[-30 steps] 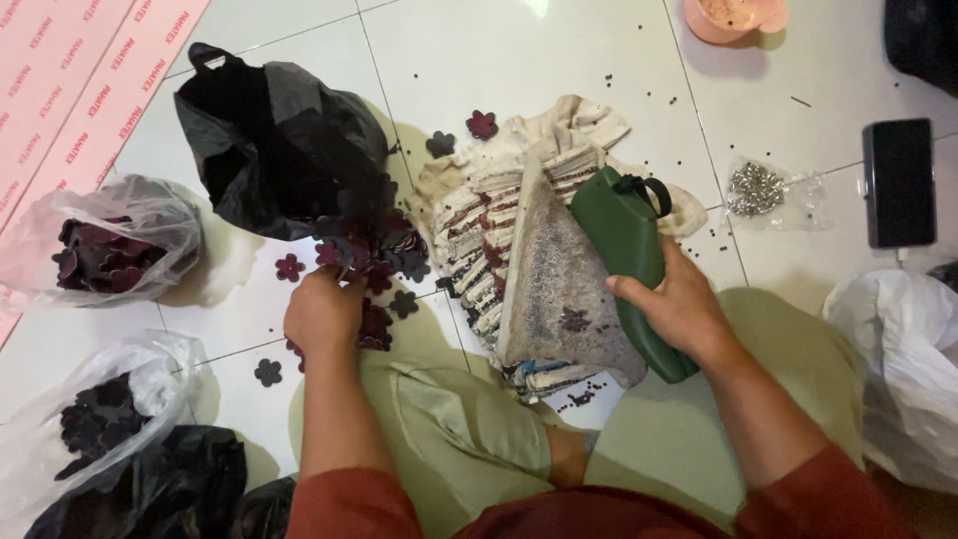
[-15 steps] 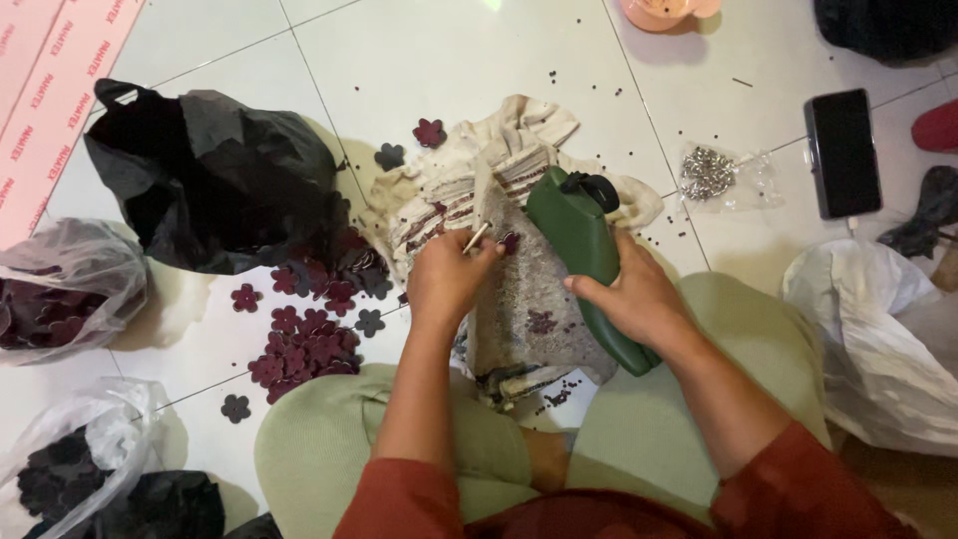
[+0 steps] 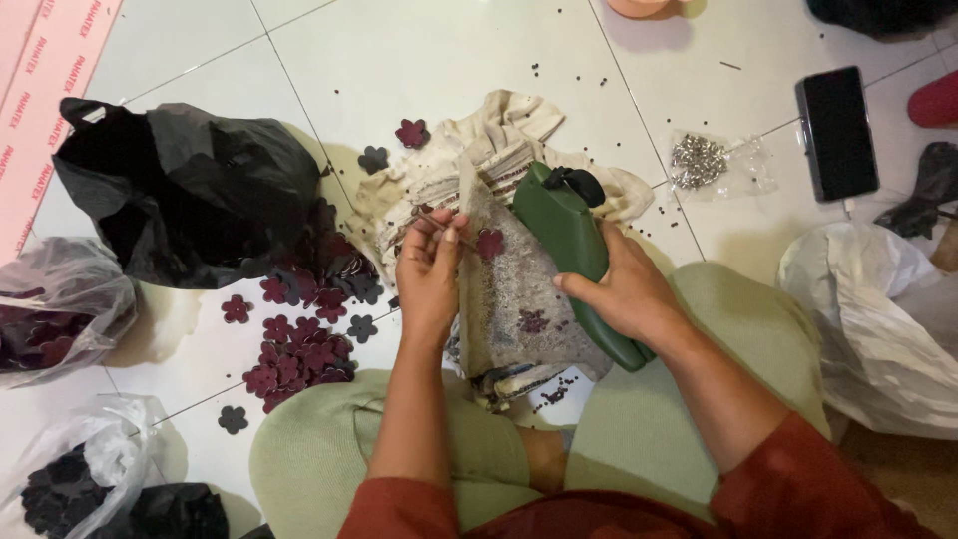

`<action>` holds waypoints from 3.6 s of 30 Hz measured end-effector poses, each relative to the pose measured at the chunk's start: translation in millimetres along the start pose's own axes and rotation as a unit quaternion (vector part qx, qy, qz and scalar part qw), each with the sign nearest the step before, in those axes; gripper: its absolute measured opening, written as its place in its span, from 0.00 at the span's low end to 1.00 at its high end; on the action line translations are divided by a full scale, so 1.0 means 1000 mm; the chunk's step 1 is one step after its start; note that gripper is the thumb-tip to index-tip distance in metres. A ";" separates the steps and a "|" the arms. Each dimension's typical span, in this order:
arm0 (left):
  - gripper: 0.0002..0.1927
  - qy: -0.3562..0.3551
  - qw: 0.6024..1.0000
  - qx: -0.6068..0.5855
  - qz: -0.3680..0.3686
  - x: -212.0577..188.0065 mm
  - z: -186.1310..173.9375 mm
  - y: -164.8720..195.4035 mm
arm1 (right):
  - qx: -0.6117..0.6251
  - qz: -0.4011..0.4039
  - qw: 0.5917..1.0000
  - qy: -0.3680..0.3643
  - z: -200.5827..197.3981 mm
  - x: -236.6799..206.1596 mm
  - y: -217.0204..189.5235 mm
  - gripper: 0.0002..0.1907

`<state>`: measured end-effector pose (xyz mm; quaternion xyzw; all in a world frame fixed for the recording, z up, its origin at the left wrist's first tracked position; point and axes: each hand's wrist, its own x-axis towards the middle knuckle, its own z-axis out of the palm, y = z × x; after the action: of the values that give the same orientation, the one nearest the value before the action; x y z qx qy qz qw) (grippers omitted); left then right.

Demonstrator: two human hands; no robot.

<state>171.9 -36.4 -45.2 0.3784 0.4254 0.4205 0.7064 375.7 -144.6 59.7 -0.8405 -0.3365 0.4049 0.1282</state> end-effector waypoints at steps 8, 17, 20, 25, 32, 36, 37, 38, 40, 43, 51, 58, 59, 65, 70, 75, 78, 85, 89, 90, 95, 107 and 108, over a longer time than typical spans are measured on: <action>0.07 -0.008 0.999 0.001 0.036 -0.003 0.009 -0.015 | -0.009 -0.047 0.999 0.022 0.000 0.001 0.003 0.53; 0.05 -0.009 0.998 0.046 0.053 -0.009 0.016 -0.011 | -0.007 -0.022 1.000 0.014 -0.002 -0.001 -0.002 0.54; 0.05 -0.011 0.997 0.050 0.065 -0.010 0.019 -0.011 | -0.012 -0.017 1.000 0.011 -0.003 -0.002 -0.004 0.53; 0.05 -0.003 0.999 0.023 0.036 -0.013 0.024 -0.007 | -0.020 0.023 0.999 -0.014 -0.002 0.000 -0.004 0.55; 0.06 0.009 0.979 0.190 0.074 -0.021 0.034 0.009 | -0.018 -0.002 1.000 0.005 -0.002 0.000 -0.002 0.54; 0.08 0.011 0.936 0.340 0.092 -0.026 0.035 0.015 | -0.017 -0.035 0.999 0.019 -0.003 -0.004 -0.003 0.52; 0.09 0.010 0.924 0.367 0.106 -0.027 0.034 0.015 | -0.016 -0.036 0.999 0.019 -0.002 -0.003 -0.001 0.52; 0.10 0.006 0.922 0.361 0.140 -0.027 0.033 0.014 | -0.016 -0.036 0.999 0.019 -0.001 -0.003 0.001 0.52; 0.12 -0.006 0.915 0.345 0.211 -0.026 0.032 0.010 | -0.011 -0.038 0.999 0.026 0.001 0.001 0.007 0.52; 0.10 -0.009 0.916 0.353 0.189 -0.026 0.029 0.004 | -0.003 -0.072 0.996 0.055 0.000 -0.002 0.013 0.52; 0.13 -0.022 0.879 0.399 0.262 -0.026 0.020 -0.003 | 0.371 -0.305 0.871 0.100 -0.024 -0.102 -0.001 0.38; 0.15 -0.045 0.881 0.421 0.212 -0.026 0.014 -0.005 | -0.049 -0.262 0.959 0.097 0.011 -0.061 -0.015 0.52; 0.14 -0.035 0.884 0.413 0.214 -0.025 0.014 -0.004 | -0.069 -0.261 0.957 0.104 0.014 -0.057 -0.016 0.52; 0.11 -0.036 0.897 0.394 0.196 -0.024 0.016 -0.001 | -0.041 -0.281 0.949 0.141 0.020 -0.066 -0.035 0.48; 0.11 -0.025 0.893 0.407 0.192 -0.027 0.019 0.003 | -0.079 -0.205 0.968 0.120 0.026 -0.056 -0.025 0.47; 0.11 0.004 0.892 0.389 0.230 -0.026 0.024 0.006 | 0.107 -0.234 0.961 0.101 -0.001 -0.077 -0.007 0.44; 0.11 0.007 0.893 0.381 0.241 -0.026 0.024 0.006 | 0.289 -0.325 0.891 0.131 -0.034 -0.119 -0.012 0.46; 0.09 -0.001 0.888 0.408 0.212 -0.026 0.022 0.007 | -0.095 -0.358 0.912 0.177 0.016 -0.069 -0.028 0.57; 0.08 -0.031 0.888 0.415 0.195 -0.021 0.020 0.006 | -0.062 -0.272 0.953 0.121 0.012 -0.048 -0.007 0.49; 0.10 -0.018 0.889 0.392 0.235 -0.023 0.020 0.005 | 0.005 -0.263 0.959 0.103 0.008 -0.053 -0.004 0.46; 0.12 0.004 0.890 0.368 0.270 -0.024 0.021 -0.001 | 0.301 -0.325 0.889 0.116 -0.023 -0.096 -0.016 0.41; 0.11 -0.015 0.891 0.393 0.228 -0.030 0.017 -0.004 | 0.051 -0.237 0.962 0.125 0.014 -0.059 -0.006 0.38; 0.11 -0.013 0.889 0.389 0.239 -0.030 0.018 -0.003 | 0.100 -0.233 0.959 0.125 0.006 -0.073 -0.009 0.36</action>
<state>180.4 -67.9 -33.5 0.7189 0.4421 0.3721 0.3863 335.1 -187.1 103.4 -0.7659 -0.4620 0.2871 0.3429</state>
